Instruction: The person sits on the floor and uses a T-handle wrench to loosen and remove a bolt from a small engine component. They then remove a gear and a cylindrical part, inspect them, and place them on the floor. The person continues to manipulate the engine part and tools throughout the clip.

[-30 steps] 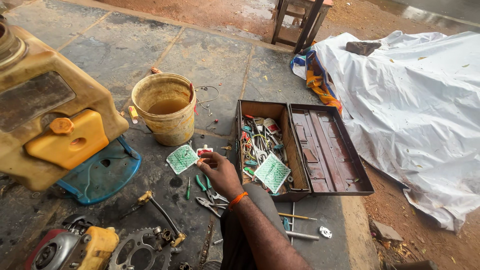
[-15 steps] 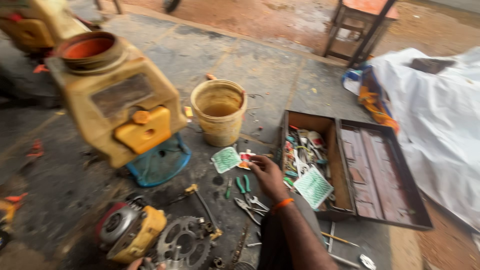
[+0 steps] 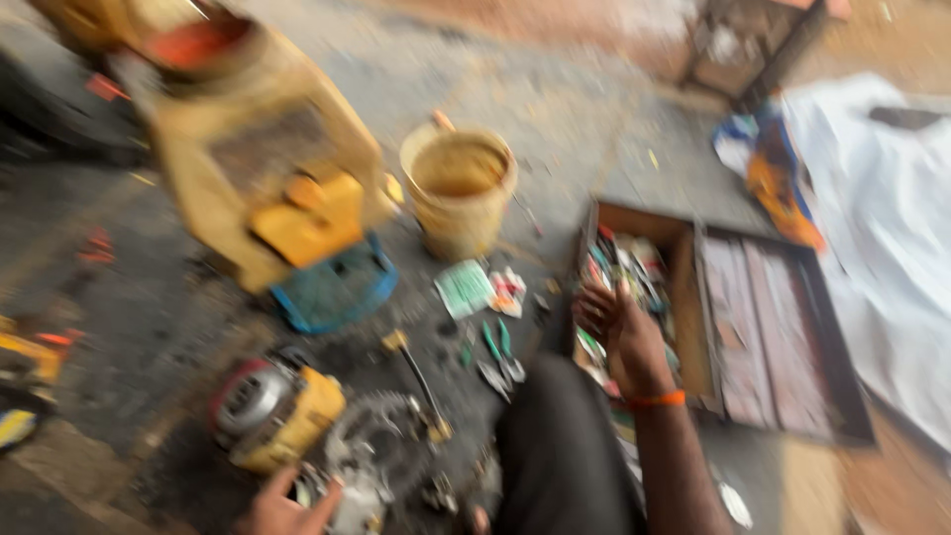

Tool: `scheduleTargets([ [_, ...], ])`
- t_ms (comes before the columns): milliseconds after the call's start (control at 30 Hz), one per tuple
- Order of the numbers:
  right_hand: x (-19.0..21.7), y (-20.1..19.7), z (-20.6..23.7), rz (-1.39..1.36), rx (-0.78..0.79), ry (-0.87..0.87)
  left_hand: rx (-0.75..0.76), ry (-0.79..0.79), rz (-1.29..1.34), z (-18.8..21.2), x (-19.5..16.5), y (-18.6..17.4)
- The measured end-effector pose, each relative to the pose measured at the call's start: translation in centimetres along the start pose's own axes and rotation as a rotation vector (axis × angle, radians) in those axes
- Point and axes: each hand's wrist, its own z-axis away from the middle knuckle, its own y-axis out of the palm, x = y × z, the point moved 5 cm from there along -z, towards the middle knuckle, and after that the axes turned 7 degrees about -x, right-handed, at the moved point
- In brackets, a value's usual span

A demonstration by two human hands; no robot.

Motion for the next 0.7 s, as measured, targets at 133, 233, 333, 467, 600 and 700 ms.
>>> scheduleTargets([
  [133,-3.6,-9.7,2.3,0.347,-0.098,0.071,-0.039,0.022,0.006,1.1,1.6,0.2],
  [233,-7.3,-16.5,4.6,0.666,-0.221,0.105,-0.092,0.296,-0.149,0.5,2.1,0.4],
  [333,-10.9,-21.4,8.9,1.138,-0.295,0.114,0.002,0.442,-0.467,-0.6,3.6,1.1],
  [467,-16.3,-21.4,14.1,1.560,-0.138,0.229,0.192,0.473,-0.353,-2.1,4.1,2.5],
  [600,-19.7,-18.3,17.5,1.829,0.093,0.094,-0.236,0.183,0.058,-2.0,5.1,1.8],
  [700,-19.9,-18.3,18.1,1.735,0.003,0.203,-0.207,0.025,0.050,-1.8,5.0,2.4],
])
